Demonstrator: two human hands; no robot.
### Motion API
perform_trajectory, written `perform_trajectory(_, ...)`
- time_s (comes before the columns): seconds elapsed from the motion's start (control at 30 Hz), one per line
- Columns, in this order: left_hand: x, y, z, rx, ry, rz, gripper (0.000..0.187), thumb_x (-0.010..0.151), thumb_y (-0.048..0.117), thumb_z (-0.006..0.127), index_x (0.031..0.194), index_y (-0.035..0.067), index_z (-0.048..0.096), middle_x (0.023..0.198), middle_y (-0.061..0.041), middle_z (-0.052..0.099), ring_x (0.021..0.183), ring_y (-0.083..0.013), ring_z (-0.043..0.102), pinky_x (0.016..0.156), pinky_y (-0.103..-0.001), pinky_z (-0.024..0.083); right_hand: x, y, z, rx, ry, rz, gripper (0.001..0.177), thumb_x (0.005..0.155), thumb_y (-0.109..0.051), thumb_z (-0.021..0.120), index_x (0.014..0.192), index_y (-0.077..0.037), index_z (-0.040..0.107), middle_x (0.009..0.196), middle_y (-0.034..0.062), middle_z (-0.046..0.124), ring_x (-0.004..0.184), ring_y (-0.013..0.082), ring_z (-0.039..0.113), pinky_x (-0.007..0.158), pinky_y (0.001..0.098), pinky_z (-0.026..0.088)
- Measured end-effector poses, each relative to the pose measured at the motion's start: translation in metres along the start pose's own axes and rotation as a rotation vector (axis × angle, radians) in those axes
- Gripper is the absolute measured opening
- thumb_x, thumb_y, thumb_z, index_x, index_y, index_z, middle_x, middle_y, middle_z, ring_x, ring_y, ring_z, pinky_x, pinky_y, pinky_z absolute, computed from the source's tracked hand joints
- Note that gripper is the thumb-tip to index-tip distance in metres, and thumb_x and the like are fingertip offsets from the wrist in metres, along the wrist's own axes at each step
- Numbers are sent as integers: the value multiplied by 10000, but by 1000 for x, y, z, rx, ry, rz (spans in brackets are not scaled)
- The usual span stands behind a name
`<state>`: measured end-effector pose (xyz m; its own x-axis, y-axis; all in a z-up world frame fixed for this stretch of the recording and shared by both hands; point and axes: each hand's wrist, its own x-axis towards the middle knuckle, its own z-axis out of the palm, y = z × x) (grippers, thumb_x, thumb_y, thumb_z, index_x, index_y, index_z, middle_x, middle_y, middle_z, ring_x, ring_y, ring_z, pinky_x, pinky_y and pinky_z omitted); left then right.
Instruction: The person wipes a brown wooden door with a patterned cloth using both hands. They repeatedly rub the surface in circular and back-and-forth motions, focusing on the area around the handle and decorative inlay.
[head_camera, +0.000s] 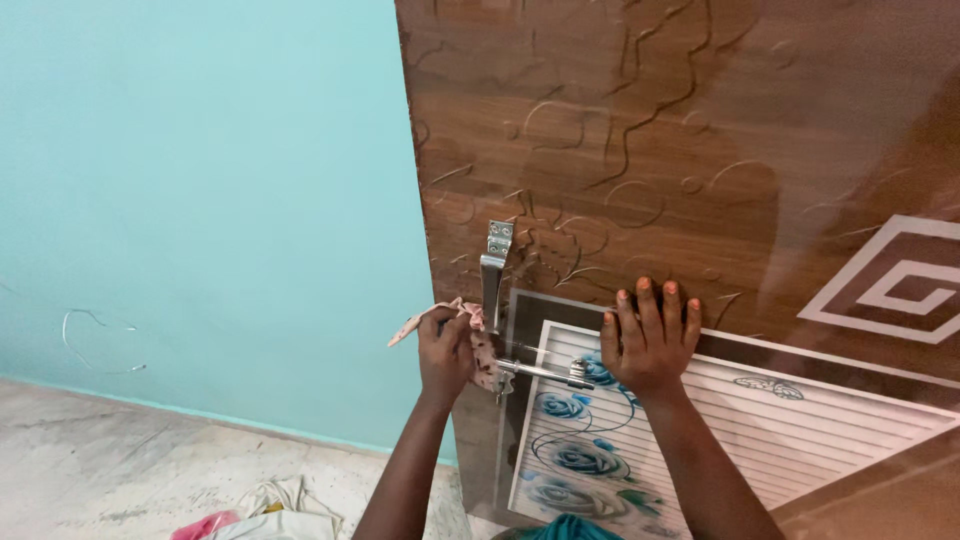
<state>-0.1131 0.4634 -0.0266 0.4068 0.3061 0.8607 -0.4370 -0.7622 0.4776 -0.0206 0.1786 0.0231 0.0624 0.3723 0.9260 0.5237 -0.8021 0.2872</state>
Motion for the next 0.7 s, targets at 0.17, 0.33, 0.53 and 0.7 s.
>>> perform_trajectory(0.17, 56, 24, 0, -82, 134, -8, 261, 902, -89, 632, 1120, 22, 724, 1057, -132, 604, 1054, -311, 595, 869, -409, 514, 2, 2, 0, 13, -14, -12, 423, 1061, -304, 616, 1410, -66, 640, 1575, 156, 499, 1521, 360, 344, 1272, 567, 174)
perform_trajectory(0.33, 139, 59, -12, -155, 155, 36, 317, 942, -86, 617, 1219, 21, 729, 1067, -118, 576, 1062, -281, 581, 900, -386, 510, 1, 1, 0, 12, 1, -9, 433, 1056, -302, 617, 1429, -82, 621, 1587, 141, 491, 1534, 346, 343, 1274, 553, 176)
perform_trajectory(0.53, 217, 106, -15, -120, 264, 95, 285, 1006, -1, 706, 1286, 50, 698, 1125, -111, 586, 1096, -253, 566, 964, -386, 483, 2, 3, 2, 13, 9, -17, 404, 1059, -301, 615, 1399, -82, 632, 1582, 149, 496, 1530, 348, 340, 1274, 564, 181)
perform_trajectory(0.7, 235, 140, 4, -85, 259, 129, 400, 1005, 106, 765, 1382, 74, 637, 1124, -125, 564, 1070, -258, 546, 940, -378, 465, 2, 3, 4, 0, 29, -14, 381, 1044, -288, 629, 1364, -82, 650, 1553, 148, 524, 1514, 352, 371, 1259, 572, 215)
